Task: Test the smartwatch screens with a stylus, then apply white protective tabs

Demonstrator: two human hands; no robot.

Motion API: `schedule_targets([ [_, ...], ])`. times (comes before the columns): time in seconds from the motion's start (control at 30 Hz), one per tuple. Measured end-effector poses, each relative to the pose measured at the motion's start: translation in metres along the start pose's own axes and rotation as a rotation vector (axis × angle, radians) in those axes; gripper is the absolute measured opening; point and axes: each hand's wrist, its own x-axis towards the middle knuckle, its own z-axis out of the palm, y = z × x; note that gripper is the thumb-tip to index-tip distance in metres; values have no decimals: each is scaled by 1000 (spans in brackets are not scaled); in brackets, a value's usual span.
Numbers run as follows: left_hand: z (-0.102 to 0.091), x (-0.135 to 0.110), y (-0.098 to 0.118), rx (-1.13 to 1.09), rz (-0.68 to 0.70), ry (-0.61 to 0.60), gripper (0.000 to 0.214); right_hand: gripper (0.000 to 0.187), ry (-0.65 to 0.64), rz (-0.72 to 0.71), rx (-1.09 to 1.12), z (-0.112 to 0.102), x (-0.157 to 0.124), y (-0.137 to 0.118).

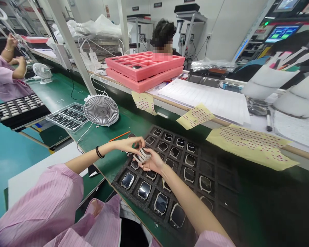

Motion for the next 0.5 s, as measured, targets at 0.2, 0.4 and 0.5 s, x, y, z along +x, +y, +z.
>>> schedule_targets([
  [0.2, -13, -29, -21, 290, -46, 168, 34, 38, 58, -57, 54, -1, -2, -3],
  [0.4, 6, -51, -38, 432, -125, 192, 16, 45, 95, -83, 116, 1, -2, -4],
  [0.5, 16, -47, -40, 447, -151, 197, 8, 46, 105, -84, 119, 2, -3, -4],
])
